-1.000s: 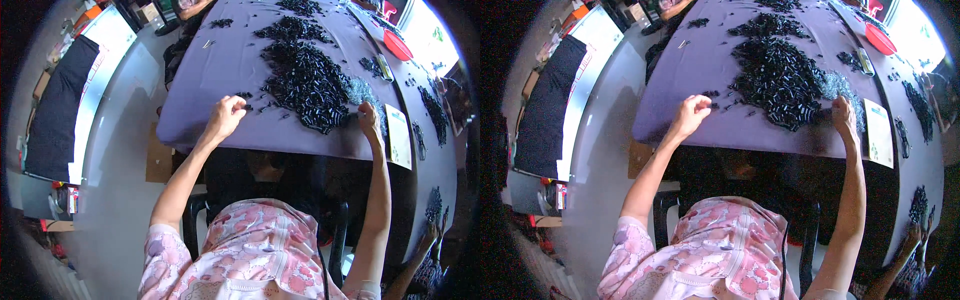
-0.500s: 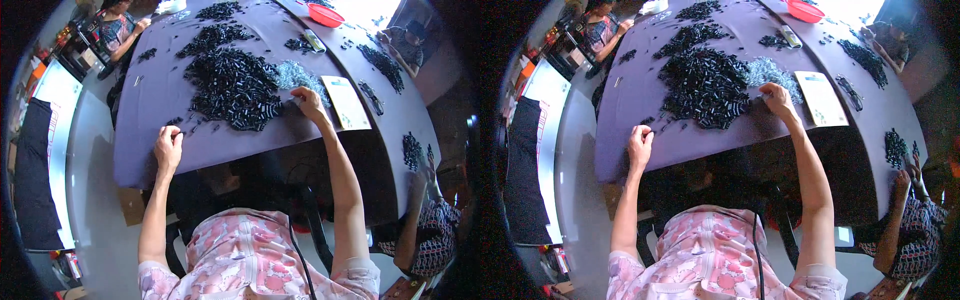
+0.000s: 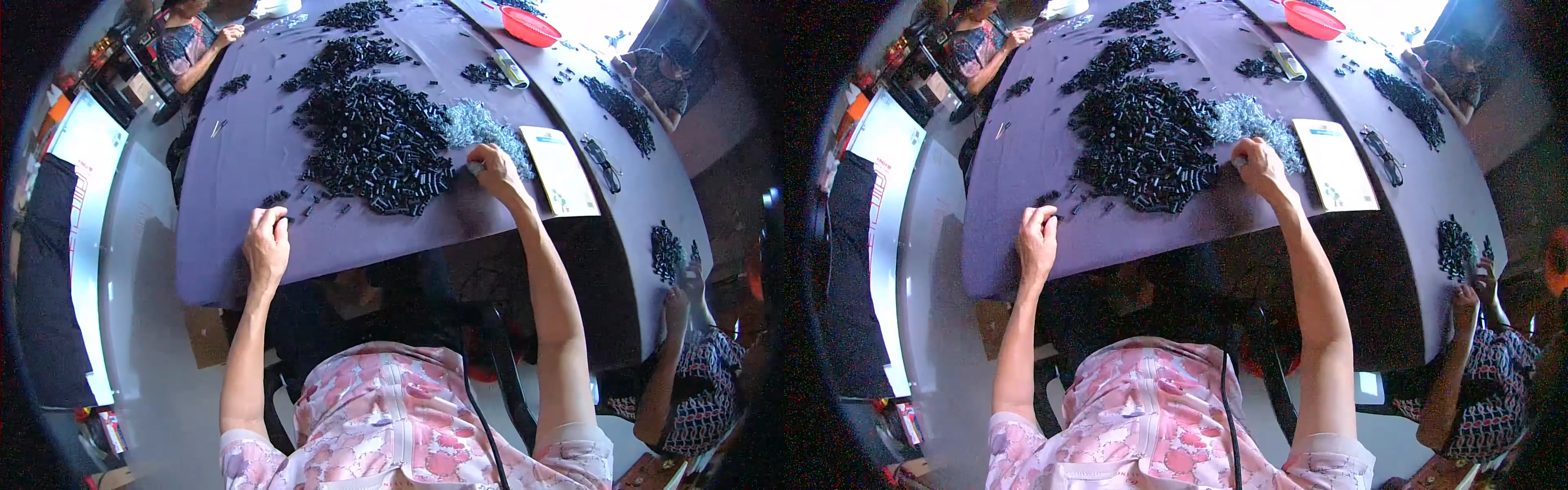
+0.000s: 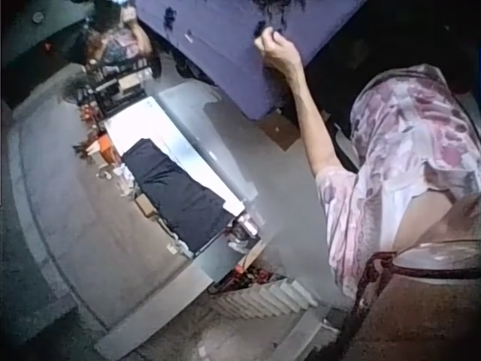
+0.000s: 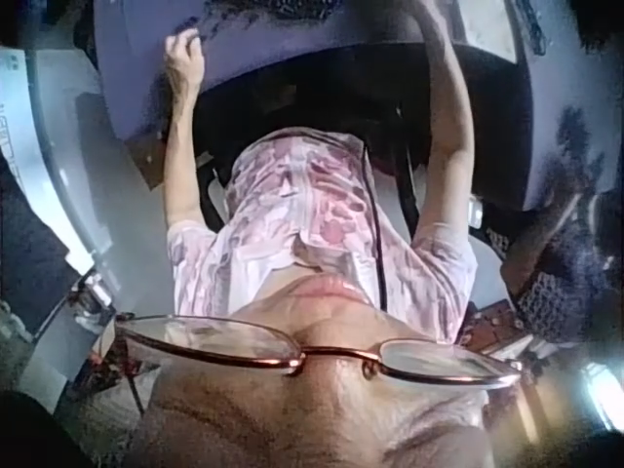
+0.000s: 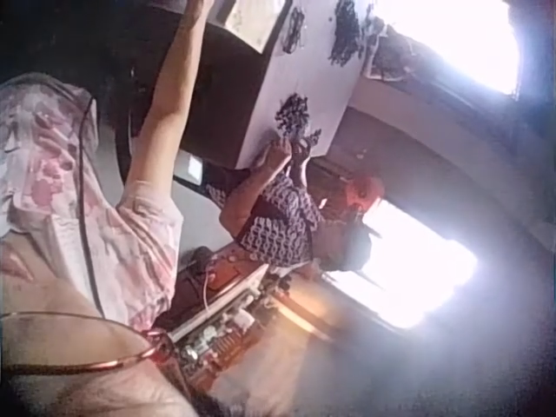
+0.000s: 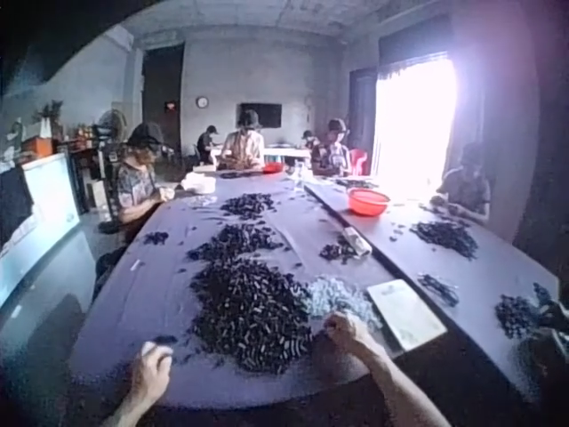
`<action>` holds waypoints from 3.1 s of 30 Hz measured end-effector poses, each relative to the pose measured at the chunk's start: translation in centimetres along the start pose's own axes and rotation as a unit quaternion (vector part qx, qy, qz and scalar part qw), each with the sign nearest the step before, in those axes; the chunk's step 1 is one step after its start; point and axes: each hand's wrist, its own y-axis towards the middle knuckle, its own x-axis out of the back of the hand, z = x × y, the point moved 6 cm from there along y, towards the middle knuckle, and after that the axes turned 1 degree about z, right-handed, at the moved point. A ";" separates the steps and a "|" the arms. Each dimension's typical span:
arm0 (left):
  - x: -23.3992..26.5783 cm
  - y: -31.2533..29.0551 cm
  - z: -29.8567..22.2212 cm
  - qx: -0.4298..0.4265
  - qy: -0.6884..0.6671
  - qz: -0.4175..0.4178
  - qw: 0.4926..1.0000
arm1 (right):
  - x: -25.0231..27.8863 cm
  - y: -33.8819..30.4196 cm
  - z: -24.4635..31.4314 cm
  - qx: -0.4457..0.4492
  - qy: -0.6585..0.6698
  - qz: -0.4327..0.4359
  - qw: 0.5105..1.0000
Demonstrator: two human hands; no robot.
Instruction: Picking up small black plastic parts from a table and placing them into a small plastic bag.
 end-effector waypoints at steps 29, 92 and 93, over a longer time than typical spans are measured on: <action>-9.1 -0.8 -15.5 0.077 -0.342 0.137 0.927 | -1.9 -6.4 10.6 -0.137 0.505 0.054 0.851; -0.8 2.4 -1.0 0.115 -0.273 0.063 0.953 | -5.4 -7.0 19.8 0.007 0.334 0.085 0.939; -1.1 1.0 -2.0 0.147 -0.354 0.093 0.919 | -5.1 -7.0 19.8 0.013 0.341 0.076 0.937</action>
